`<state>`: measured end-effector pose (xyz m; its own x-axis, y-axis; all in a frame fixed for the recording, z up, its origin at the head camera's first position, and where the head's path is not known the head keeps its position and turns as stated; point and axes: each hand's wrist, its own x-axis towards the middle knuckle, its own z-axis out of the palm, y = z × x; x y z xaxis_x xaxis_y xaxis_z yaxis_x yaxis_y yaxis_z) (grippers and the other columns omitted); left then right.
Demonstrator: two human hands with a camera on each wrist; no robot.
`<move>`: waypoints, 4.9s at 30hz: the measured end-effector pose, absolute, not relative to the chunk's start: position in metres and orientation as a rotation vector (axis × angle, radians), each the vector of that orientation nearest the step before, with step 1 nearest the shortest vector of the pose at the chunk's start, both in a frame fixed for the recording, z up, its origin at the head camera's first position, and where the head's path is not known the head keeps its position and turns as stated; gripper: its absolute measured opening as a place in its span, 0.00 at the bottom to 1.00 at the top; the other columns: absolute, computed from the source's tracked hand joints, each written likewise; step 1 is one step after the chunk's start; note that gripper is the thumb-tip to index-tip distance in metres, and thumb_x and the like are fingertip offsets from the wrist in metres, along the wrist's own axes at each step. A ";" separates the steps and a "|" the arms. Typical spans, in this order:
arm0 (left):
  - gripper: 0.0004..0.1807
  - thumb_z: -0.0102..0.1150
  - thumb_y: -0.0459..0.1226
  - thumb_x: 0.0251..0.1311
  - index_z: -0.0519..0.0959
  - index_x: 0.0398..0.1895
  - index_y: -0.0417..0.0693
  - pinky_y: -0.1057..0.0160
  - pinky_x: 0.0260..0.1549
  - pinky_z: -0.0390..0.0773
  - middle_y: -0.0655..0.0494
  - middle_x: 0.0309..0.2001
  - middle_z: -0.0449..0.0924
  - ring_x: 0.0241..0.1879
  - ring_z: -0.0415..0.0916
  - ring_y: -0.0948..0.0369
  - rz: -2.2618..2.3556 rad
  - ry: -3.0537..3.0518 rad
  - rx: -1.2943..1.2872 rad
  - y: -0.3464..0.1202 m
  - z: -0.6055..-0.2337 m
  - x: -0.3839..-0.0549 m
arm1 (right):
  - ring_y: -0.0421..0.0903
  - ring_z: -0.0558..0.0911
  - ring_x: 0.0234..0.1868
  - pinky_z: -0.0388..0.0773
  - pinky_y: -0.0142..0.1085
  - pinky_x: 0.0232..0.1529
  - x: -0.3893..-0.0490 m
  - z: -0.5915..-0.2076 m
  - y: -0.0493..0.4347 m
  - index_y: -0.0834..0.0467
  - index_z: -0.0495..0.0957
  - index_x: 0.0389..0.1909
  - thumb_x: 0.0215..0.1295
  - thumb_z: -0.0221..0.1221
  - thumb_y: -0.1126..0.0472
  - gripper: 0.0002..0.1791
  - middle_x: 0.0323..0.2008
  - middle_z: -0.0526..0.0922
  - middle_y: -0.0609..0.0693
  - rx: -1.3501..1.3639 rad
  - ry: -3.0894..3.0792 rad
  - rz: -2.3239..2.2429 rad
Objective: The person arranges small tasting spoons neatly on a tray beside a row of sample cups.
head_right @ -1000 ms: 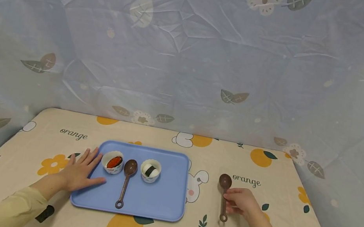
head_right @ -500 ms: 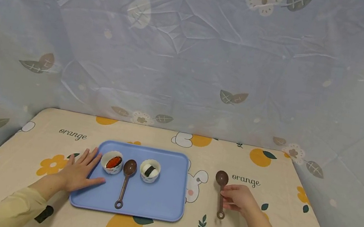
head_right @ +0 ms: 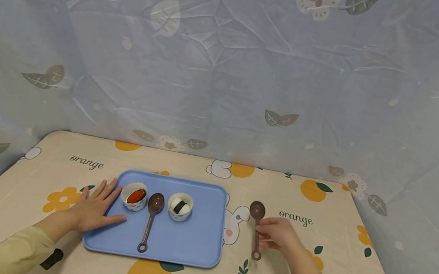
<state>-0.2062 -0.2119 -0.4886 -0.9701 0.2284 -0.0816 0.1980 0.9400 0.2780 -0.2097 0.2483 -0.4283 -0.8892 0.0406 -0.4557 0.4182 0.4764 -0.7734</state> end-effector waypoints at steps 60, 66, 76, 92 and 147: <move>0.53 0.49 0.66 0.53 0.52 0.71 0.37 0.27 0.61 0.39 0.37 0.73 0.42 0.71 0.40 0.35 0.370 2.988 0.323 -0.209 -0.482 -0.204 | 0.39 0.78 0.26 0.82 0.32 0.28 -0.226 -0.436 0.160 0.69 0.77 0.44 0.59 0.59 0.67 0.13 0.26 0.80 0.50 0.207 2.232 -1.548; 0.53 0.49 0.66 0.53 0.52 0.70 0.36 0.26 0.60 0.39 0.37 0.73 0.42 0.71 0.40 0.35 0.366 2.986 0.319 -0.208 -0.481 -0.204 | 0.38 0.77 0.23 0.81 0.31 0.26 -0.224 -0.438 0.151 0.71 0.76 0.43 0.59 0.57 0.70 0.12 0.22 0.77 0.47 0.303 2.223 -1.584; 0.53 0.49 0.65 0.53 0.53 0.70 0.37 0.27 0.60 0.39 0.37 0.73 0.42 0.71 0.40 0.35 0.363 2.988 0.324 -0.209 -0.482 -0.204 | 0.38 0.76 0.23 0.81 0.31 0.25 -0.221 -0.450 0.139 0.72 0.76 0.44 0.58 0.57 0.71 0.13 0.22 0.76 0.49 0.337 2.212 -1.608; 0.53 0.50 0.65 0.53 0.52 0.70 0.36 0.27 0.60 0.39 0.36 0.73 0.43 0.71 0.40 0.35 0.360 2.980 0.325 -0.207 -0.479 -0.203 | 0.38 0.76 0.21 0.82 0.33 0.25 -0.216 -0.459 0.123 0.72 0.76 0.42 0.57 0.57 0.72 0.12 0.20 0.76 0.48 0.344 2.200 -1.611; 0.53 0.50 0.65 0.52 0.53 0.70 0.36 0.27 0.60 0.40 0.36 0.73 0.44 0.71 0.42 0.35 0.353 3.008 0.330 -0.207 -0.482 -0.206 | 0.41 0.77 0.21 0.81 0.33 0.22 -0.216 -0.449 0.133 0.71 0.78 0.39 0.58 0.55 0.66 0.12 0.24 0.79 0.53 0.305 2.316 -1.469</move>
